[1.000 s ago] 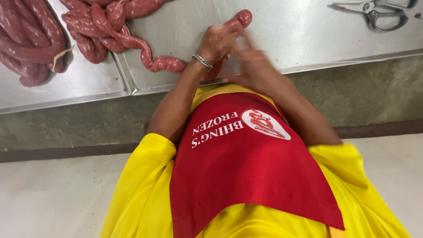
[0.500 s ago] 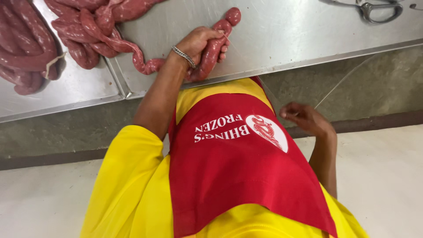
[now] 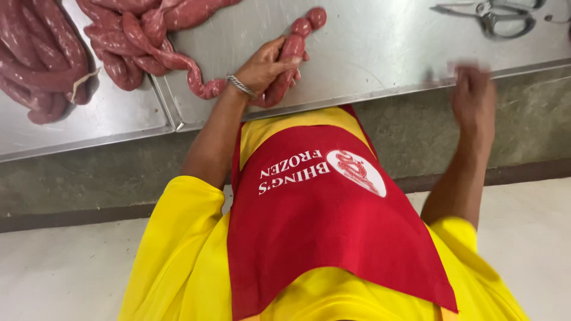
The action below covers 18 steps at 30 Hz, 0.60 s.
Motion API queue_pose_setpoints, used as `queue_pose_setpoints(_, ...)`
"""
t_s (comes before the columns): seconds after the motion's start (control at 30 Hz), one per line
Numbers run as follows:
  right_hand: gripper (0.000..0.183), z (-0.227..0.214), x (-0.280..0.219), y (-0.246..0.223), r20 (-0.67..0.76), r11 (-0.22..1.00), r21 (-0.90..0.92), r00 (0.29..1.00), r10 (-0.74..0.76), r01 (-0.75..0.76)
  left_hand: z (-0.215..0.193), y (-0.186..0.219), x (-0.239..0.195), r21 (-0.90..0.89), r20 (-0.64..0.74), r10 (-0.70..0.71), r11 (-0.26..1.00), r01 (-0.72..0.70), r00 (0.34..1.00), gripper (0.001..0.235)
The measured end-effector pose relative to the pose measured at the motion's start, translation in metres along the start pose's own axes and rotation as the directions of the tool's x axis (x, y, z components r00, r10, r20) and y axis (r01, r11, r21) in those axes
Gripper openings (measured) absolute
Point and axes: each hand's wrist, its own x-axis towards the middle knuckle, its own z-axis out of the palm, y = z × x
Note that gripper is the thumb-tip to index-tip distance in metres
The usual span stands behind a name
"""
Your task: The person ties sections of long, meat-filled casings with a string to create a chain of individual sausages on a stainless steel table, occasionally using scissors to cut the string.
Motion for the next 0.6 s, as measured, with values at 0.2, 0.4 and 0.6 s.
queue_pose_setpoints(0.2, 0.021, 0.159, 0.065, -0.242, 0.210, 0.654, -0.534, 0.833, -0.512, 0.536, -0.010, -0.040, 0.018, 0.162, -0.269, 0.083, 0.986, -0.039, 0.960, 0.030)
queue_pose_setpoints(0.4, 0.067, 0.103, -0.050, -0.237, 0.235, 0.695, 0.126, 0.660, -0.714, 0.707, -0.008, -0.033, 0.016, 0.100, -0.502, -0.046, 0.989, 0.110, 0.864, 0.043)
queue_pose_setpoints(0.6, 0.016, -0.016, -0.034, -0.056, 0.027, 0.295, 0.939, 0.815, -0.579, 0.178, 0.009, -0.026, 0.019, 0.094, -0.456, -0.067, 0.988, 0.122, 0.888, 0.042)
